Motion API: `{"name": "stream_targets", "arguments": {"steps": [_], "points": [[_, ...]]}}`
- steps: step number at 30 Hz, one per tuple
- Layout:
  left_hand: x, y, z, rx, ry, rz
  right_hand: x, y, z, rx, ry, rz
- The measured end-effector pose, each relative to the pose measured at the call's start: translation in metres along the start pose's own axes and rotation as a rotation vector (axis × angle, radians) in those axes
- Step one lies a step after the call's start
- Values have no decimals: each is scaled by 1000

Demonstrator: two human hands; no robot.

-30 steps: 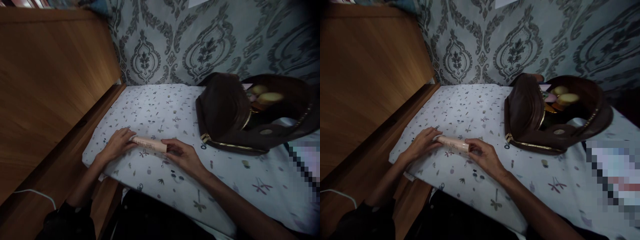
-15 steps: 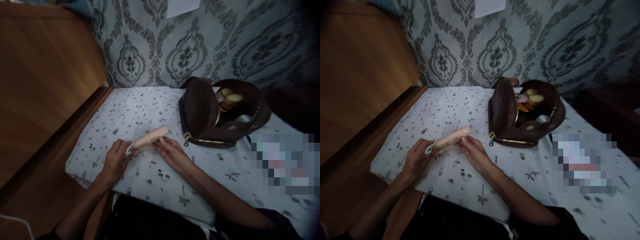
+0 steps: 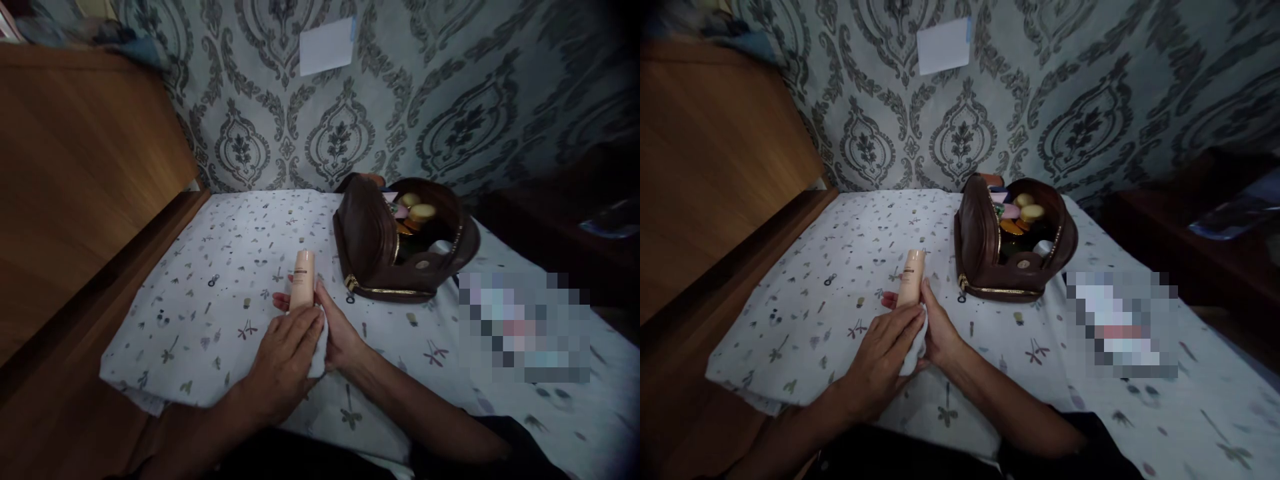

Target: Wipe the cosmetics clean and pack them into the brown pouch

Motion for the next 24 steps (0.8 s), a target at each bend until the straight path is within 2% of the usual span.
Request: {"name": "stream_targets", "arguments": {"steps": [5, 9, 12, 14, 16, 18, 21, 23, 24], "points": [[8, 11, -1, 29, -51, -40, 5, 2, -1, -33, 87, -75], [10, 21, -5, -67, -153, -24, 12, -1, 0, -15, 135, -123], [3, 24, -7, -153, -240, 49, 18, -4, -3, -18, 145, -178], [-6, 22, -7, -140, -329, 122, 23, -5, -6, -29, 129, -217], [-13, 20, -10, -94, -464, 134, 27, -5, -9, -40, 122, -253], [-13, 18, -18, -83, -560, 30, 30, -3, -10, -38, 133, -280], [0, 16, -37, -259, -473, -189, 29, 0, -11, -14, 138, -272], [7, 16, -42, -346, -365, -214, 25, 3, -10, 22, 106, -251], [8, 16, -40, -324, -323, -176, 22, 4, -10, 43, 91, -247]]}}
Point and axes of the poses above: each hand's wrist, its own y-axis towards the middle knuckle, its own z-axis out of the palm, x = y × z, the point moved 4 cm from there along y, towards the middle knuckle, and after that the axes turned 6 degrees about -y, right-handed, at the moved point
